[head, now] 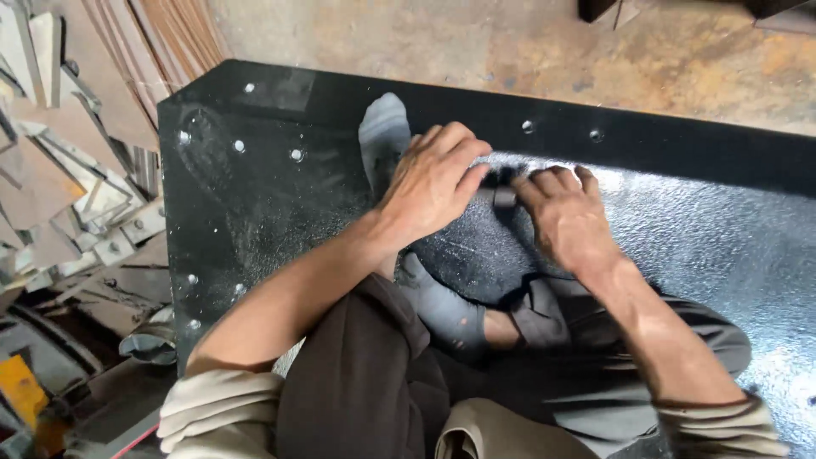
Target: The person manually taps threads into pre-drilled holes on a large black metal plate using a tap wrench.
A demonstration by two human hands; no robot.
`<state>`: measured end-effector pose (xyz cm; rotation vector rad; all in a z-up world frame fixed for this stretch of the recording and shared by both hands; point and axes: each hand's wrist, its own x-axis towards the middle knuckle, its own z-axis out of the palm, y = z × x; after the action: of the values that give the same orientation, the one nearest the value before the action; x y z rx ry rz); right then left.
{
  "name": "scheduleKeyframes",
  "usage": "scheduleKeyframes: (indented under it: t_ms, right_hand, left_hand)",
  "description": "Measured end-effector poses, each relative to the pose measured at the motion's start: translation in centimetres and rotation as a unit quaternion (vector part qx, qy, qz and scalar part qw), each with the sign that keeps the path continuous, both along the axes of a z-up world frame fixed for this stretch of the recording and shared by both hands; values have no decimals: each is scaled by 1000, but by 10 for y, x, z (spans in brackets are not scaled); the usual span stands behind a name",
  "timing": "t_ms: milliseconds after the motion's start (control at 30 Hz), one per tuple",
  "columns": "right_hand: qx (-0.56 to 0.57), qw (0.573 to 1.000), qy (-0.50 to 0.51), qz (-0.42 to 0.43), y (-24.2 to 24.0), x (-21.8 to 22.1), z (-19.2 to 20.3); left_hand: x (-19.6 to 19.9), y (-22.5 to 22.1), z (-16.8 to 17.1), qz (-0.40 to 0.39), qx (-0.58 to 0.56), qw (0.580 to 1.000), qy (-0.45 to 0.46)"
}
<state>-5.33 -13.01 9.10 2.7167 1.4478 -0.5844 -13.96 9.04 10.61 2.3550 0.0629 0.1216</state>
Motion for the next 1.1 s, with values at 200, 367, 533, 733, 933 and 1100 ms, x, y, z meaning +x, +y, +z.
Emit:
scheduleKeyframes:
  t_ms: [200, 367, 533, 733, 933, 1100]
  right_hand:
    - [199, 979, 7, -42, -8, -17, 9]
    - [175, 977, 37, -119, -10, -21, -23]
    - [109, 989, -77, -60, -6, -17, -23]
    - [372, 819, 131, -417, 27, -50, -17]
    - [141, 836, 305, -434, 18, -17, -18]
    - [58, 998, 16, 19, -1, -8, -44]
  left_hand:
    - [2, 0, -1, 38, 35, 999, -18]
    - [4, -3, -8, 21, 29, 999, -7]
    - [3, -5, -8, -29, 25, 999, 30]
    - [7, -14, -13, -83, -22, 993, 75]
    - [12, -15, -1, -98, 56, 992, 62]
    - [12, -19, -2, -108, 220, 969, -31]
